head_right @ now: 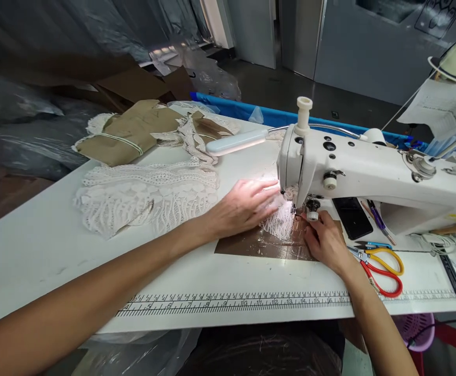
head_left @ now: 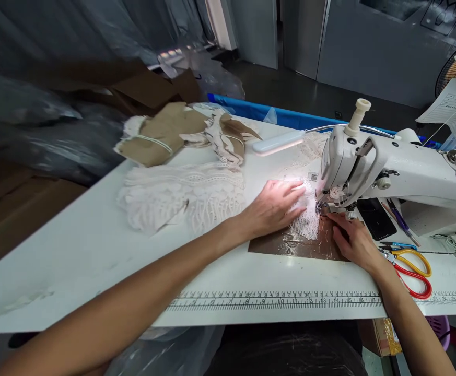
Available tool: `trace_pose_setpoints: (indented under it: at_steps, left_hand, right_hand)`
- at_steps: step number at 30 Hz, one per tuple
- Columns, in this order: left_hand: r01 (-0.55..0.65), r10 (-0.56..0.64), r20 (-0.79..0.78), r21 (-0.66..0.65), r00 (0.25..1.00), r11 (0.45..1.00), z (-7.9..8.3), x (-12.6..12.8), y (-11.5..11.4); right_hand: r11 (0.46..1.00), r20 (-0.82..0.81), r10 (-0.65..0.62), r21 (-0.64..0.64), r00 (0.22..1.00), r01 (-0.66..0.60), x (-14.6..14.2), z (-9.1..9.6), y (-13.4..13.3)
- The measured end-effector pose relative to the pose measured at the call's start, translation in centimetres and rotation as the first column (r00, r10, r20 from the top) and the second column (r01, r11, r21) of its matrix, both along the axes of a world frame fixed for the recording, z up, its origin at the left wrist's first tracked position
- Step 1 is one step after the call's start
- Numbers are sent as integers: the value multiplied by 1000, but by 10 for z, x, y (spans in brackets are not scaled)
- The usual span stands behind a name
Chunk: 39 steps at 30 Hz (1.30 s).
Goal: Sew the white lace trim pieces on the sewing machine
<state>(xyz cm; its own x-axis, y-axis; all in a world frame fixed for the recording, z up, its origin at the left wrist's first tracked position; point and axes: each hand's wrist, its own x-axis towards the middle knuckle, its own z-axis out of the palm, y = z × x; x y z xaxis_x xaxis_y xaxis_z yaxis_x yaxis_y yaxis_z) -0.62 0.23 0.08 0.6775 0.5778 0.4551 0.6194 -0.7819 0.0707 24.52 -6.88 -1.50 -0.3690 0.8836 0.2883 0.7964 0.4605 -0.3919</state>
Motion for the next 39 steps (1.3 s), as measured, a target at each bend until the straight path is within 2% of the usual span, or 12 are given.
trace_pose_setpoints:
  at_steps: [2, 7, 11, 17, 23, 25, 28, 31, 33, 35, 39]
  left_hand:
    - [37, -37, 18, 7, 999, 999, 2, -3, 2]
    - [321, -320, 22, -99, 947, 942, 2, 3, -8]
    - [378, -379, 32, -170, 925, 910, -2, 6, -11]
    - [362, -345, 119, -199, 931, 910, -10, 7, -9]
    - [311, -263, 189, -304, 946, 900, -5, 10, -15]
    - [315, -261, 209, -289, 942, 904, -4, 11, -15]
    - [333, -294, 207, -188, 933, 924, -6, 11, -15]
    - [351, -303, 271, -150, 914, 924, -6, 11, -14]
    - [345, -265, 362, -179, 894, 921, -4, 10, -14]
    - [334, -228, 426, -194, 876, 922, -2, 10, -13]
    - [377, -269, 440, -178, 857, 909, -2, 10, -12]
  right_hand:
    - [1000, -55, -17, -19, 998, 16, 2, 3, 1]
    - [999, -96, -31, -47, 995, 27, -1, 6, 1]
    - [998, -54, -52, -29, 997, 51, -2, 3, 2]
    - [998, -78, -54, -24, 995, 52, -4, 2, -1]
    - [989, -132, 109, -89, 985, -121, -20, 9, -6]
    - [989, -128, 108, -91, 986, -120, -26, 10, -3]
    - [990, -159, 112, -65, 981, -124, -30, 9, 2]
    - [994, -185, 62, -73, 981, -76, -26, 8, 2]
    - [997, -124, 37, -60, 992, -45, -23, 6, -1]
    - [997, -17, 75, -14, 997, -75, -21, 4, -4]
    - [988, 120, 144, 29, 982, -149, -21, -1, -8]
